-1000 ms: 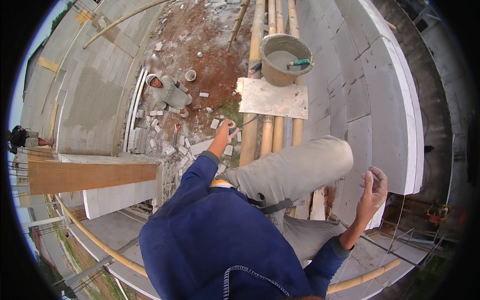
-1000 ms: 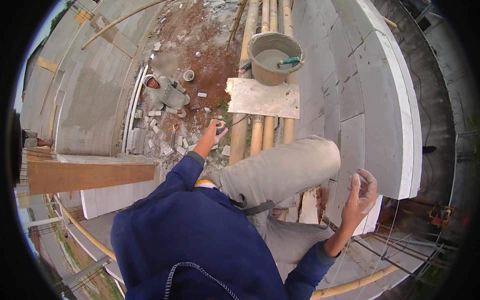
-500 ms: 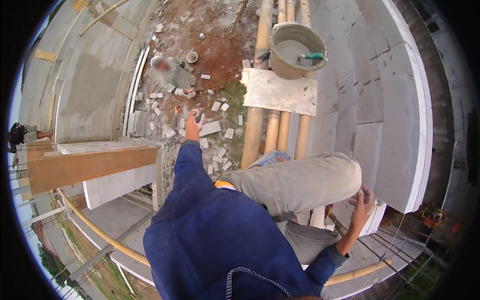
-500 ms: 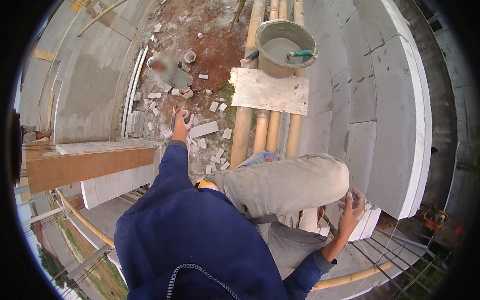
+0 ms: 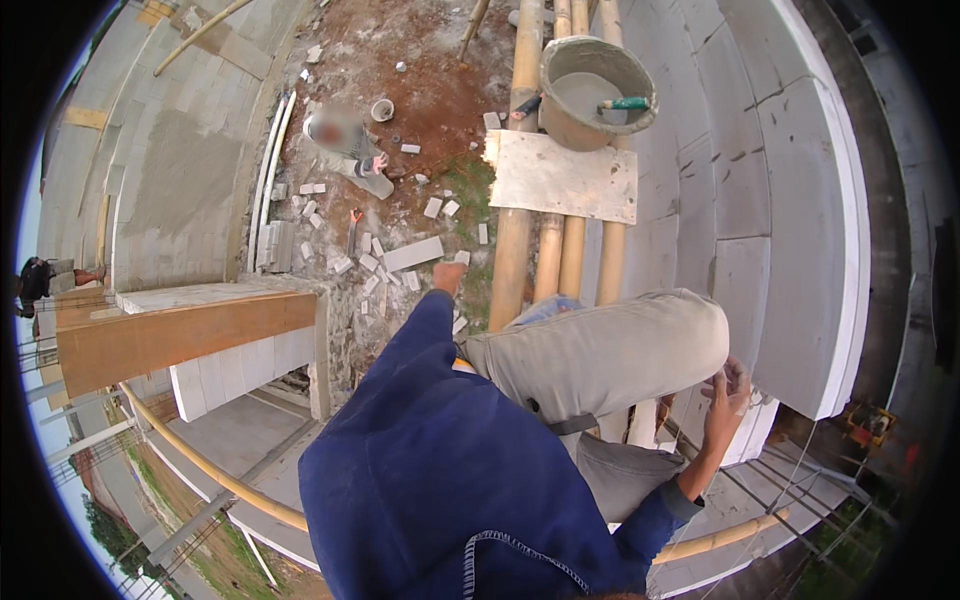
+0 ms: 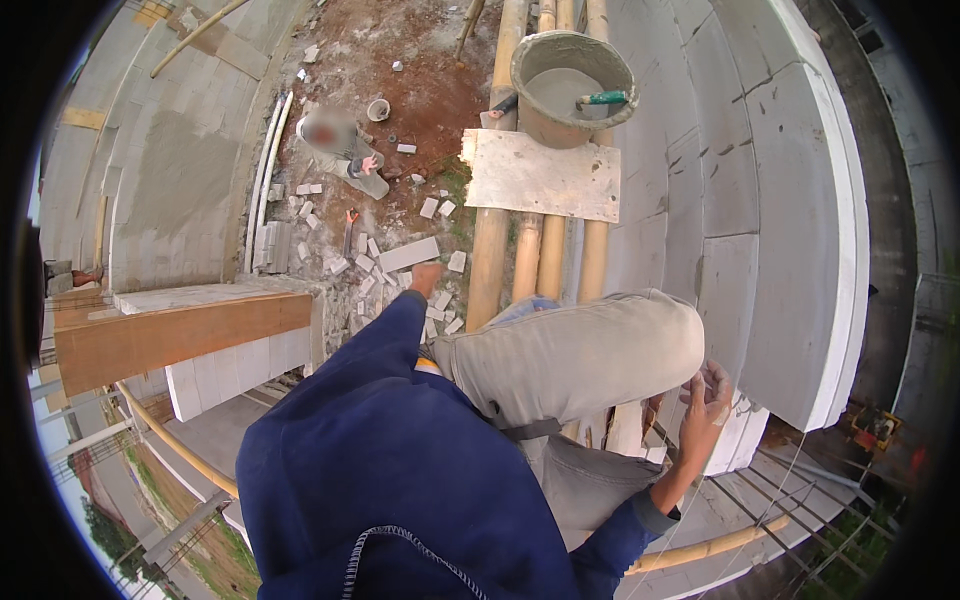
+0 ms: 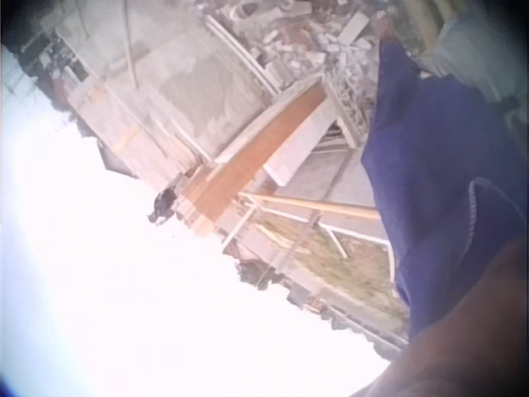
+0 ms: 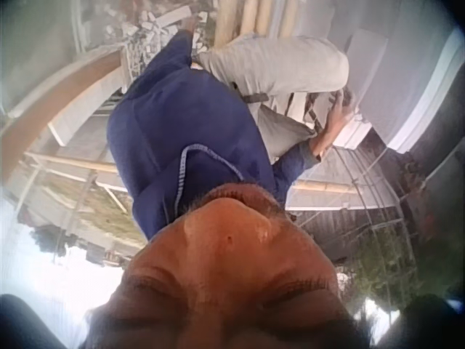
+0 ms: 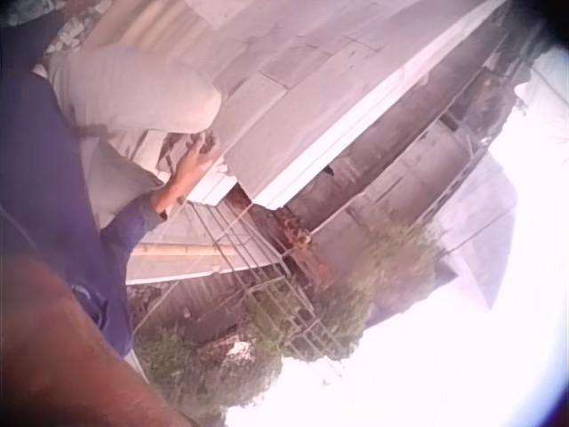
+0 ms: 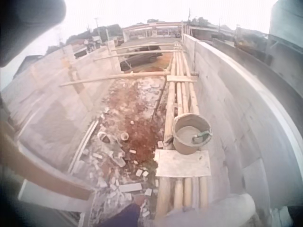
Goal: The person applies mortar to a wall using a trowel and places white blocks into the wall structure. The person repeatedly scoops mortar from a bucket, spreads it on the wall, and sets blocks in place.
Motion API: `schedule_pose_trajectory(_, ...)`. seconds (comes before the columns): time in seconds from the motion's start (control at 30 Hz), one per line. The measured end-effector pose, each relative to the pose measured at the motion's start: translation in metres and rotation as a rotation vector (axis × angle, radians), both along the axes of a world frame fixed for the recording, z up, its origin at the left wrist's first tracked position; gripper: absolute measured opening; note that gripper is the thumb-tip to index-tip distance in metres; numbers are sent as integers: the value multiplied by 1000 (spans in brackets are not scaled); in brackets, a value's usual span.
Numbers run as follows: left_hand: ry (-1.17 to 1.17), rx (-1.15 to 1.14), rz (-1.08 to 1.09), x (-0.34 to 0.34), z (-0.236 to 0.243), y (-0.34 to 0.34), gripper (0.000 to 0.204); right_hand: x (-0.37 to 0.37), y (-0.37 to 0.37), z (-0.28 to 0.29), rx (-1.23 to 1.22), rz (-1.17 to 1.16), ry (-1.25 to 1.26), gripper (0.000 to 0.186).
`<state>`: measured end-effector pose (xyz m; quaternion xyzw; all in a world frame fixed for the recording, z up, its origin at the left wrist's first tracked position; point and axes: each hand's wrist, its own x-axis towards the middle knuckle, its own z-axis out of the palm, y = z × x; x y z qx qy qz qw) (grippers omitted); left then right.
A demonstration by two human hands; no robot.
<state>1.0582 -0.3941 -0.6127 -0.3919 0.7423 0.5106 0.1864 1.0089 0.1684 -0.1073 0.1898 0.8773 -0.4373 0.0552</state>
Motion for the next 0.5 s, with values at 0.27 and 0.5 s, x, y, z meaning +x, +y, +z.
schedule_pose_trajectory(0.27,-111,-432,-468,-32,19,42,31,20,-11,8,104,-70,20,39)
schedule_pose_trajectory(0.5,352,-570,-17,-152,132,14,32,13,-6,20,204,23,186,28)
